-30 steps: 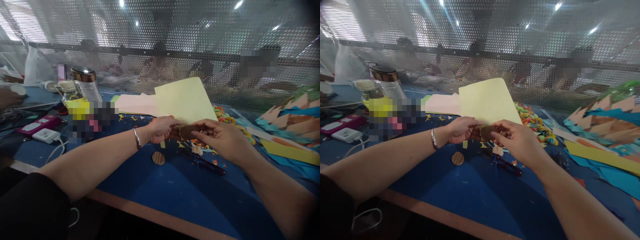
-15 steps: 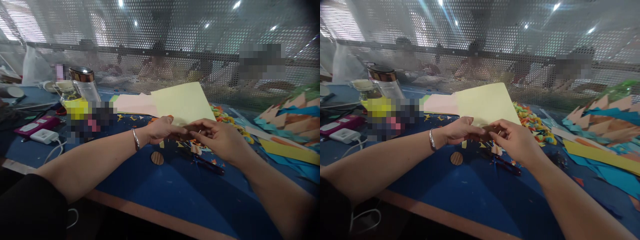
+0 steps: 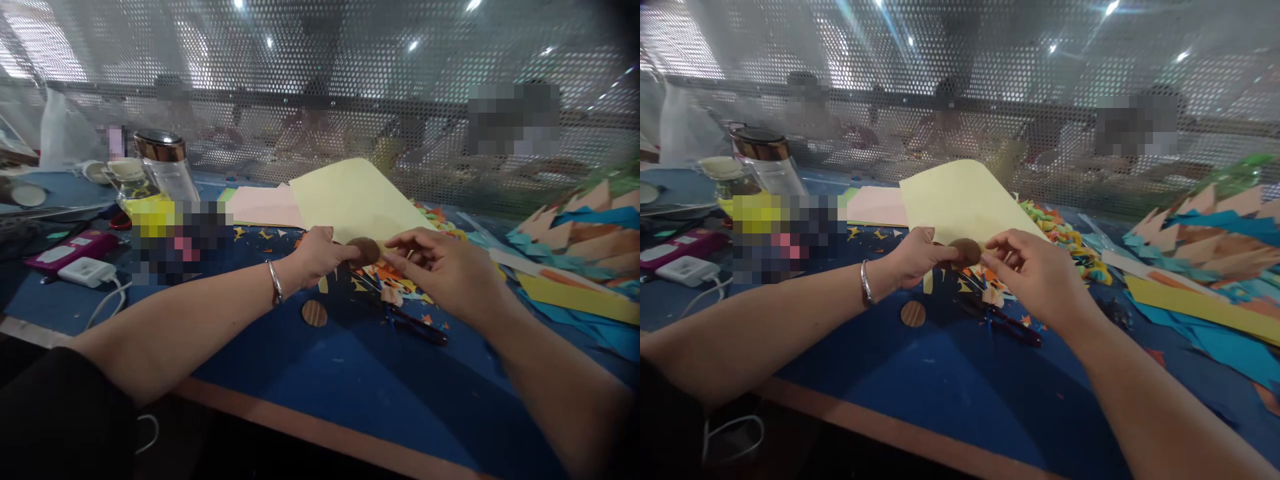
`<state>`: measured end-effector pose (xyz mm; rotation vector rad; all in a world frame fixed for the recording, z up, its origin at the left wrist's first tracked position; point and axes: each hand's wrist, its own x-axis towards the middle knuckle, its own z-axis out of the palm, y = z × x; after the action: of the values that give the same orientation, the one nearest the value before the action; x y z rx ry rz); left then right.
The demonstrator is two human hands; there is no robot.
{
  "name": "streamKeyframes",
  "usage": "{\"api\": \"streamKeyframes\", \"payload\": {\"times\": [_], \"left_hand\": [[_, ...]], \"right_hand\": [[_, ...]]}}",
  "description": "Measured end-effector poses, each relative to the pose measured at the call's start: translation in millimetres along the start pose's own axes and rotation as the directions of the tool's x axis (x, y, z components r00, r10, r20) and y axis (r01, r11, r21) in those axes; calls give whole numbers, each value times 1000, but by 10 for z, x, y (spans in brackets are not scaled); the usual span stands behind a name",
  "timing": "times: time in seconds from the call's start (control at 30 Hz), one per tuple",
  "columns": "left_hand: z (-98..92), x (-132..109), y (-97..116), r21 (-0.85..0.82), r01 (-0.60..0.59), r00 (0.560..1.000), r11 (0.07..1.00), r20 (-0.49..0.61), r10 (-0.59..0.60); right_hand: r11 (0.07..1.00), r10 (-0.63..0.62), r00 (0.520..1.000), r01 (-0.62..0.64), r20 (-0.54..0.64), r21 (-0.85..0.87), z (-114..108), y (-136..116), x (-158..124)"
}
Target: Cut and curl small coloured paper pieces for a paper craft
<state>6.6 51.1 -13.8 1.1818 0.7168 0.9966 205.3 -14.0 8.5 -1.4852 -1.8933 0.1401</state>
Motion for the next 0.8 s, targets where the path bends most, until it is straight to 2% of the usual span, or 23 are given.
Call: {"api": "streamKeyframes", "payload": {"times": [0.13,0.27,0.33,0.4,0.47,0.5,0.53,0.7,0.8], "left_hand": [[-27,49,-19,50,-4,999,999,-43,6],[-46,63,-25,46,-17,997,999,-73,21],[-57,63,-26,40,-14,997,999,-77,18],[-67,64,-23,35,-11,997,999,-80,13],[-73,67,-20,25,-10,997,1000,-70,12],[-74,68,-18,17,-8,998,1000,-63,9],[-74,68,-17,8,-4,999,1000,-52,4],[-71,61,-15,-10,17,999,1000,-49,-17],[-73,54,-15,-6,15,998,1000,-53,-15]], "right_hand": [[994,23,985,-5,171,-106,-96,52,23],[988,48,921,13,388,-153,-203,8,29],[986,70,853,18,516,-164,-238,-35,-1],[987,112,758,-12,642,-159,-253,-64,-48],[987,156,676,-78,720,-142,-254,-67,-94],[986,169,654,-109,737,-129,-252,-56,-112],[985,171,647,-129,743,-115,-249,-39,-124],[986,149,728,-58,669,-157,-258,61,-143],[984,161,712,-62,684,-167,-258,72,-172]]}}
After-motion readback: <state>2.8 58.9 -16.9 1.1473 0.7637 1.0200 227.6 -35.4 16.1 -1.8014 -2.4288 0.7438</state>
